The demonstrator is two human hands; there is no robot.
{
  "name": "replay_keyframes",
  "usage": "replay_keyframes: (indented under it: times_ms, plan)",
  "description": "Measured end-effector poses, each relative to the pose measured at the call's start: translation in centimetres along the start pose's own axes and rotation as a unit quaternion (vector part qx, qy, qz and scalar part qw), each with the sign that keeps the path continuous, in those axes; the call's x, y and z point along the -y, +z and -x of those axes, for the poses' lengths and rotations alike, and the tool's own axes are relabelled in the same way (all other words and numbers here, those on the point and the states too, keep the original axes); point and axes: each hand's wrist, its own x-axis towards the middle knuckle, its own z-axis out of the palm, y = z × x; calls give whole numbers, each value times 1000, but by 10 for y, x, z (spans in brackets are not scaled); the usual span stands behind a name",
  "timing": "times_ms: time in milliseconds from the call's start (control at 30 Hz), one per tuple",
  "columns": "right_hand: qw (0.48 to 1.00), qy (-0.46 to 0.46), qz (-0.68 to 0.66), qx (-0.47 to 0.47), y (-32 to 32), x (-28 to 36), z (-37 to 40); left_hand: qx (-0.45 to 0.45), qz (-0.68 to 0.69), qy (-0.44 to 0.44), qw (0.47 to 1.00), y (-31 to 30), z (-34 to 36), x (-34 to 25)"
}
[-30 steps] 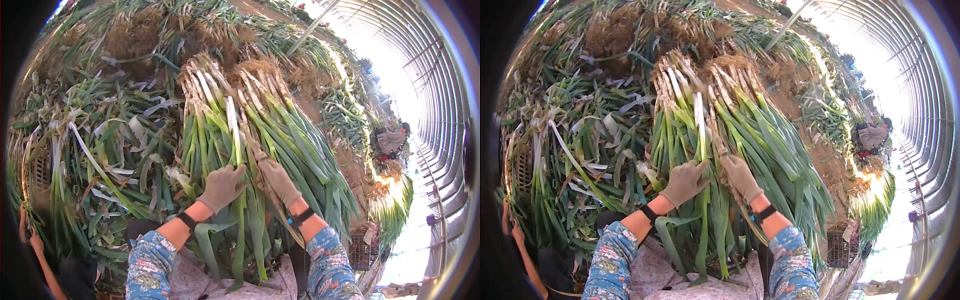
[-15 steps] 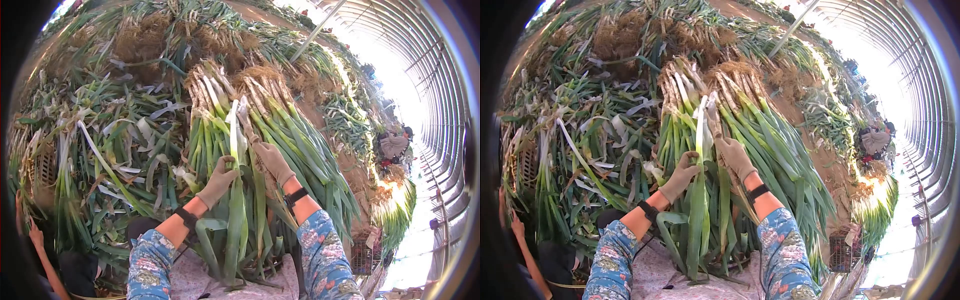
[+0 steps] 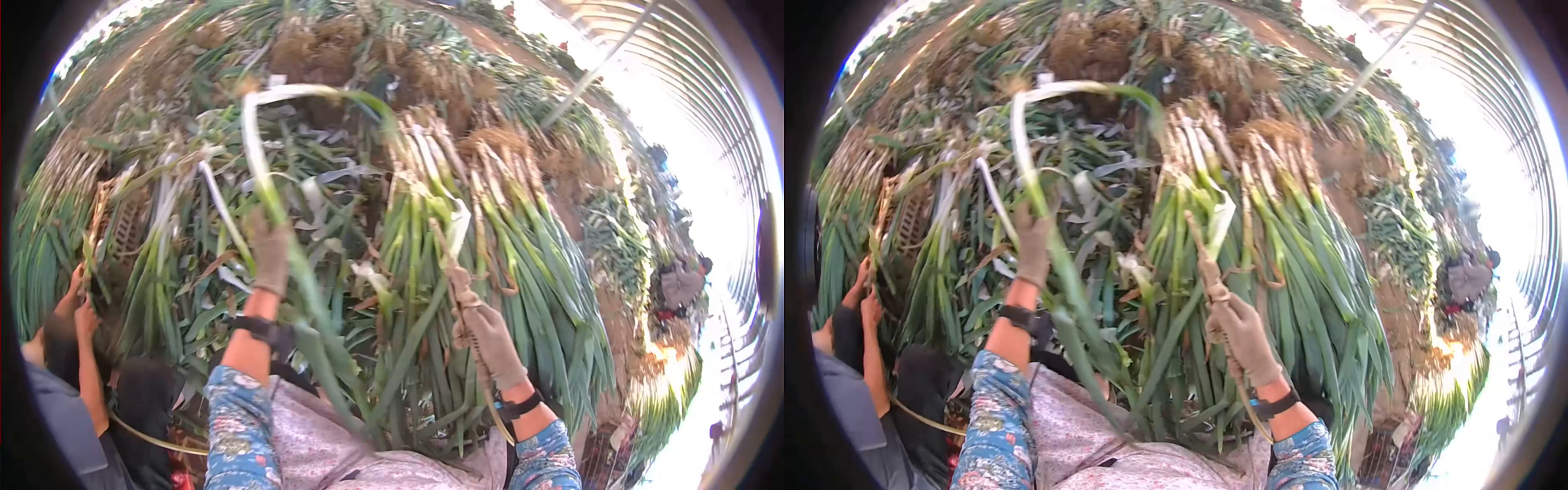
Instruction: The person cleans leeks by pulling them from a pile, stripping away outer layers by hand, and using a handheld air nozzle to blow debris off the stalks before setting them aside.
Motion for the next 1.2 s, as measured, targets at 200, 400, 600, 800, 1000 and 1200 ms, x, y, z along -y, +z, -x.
replay_keyframes:
  times_ms: [200, 400, 600, 800, 1000, 1200]
  plan:
    - [989, 95, -115, 0, -37, -17, 32, 49, -337, 155, 927, 19, 10, 12]
    - [982, 118, -146, -1, -61, -42, 39, 245, -254, 171, 920, 214, 22, -47]
    - [982, 110, -150, -28, -99, -48, 60, 150, -438, 243, 852, 331, 32, -52]
    - [966, 119, -228, -18, -125, -52, 66, 268, -373, 164, 873, 315, 19, -34]
    - [961, 97, -259, -27, -113, -50, 51, 334, -407, 134, 840, 306, 39, -81]
    - [968, 52, -244, -8, -121, -45, 76, 222, -326, -75, 916, 373, 26, -73]
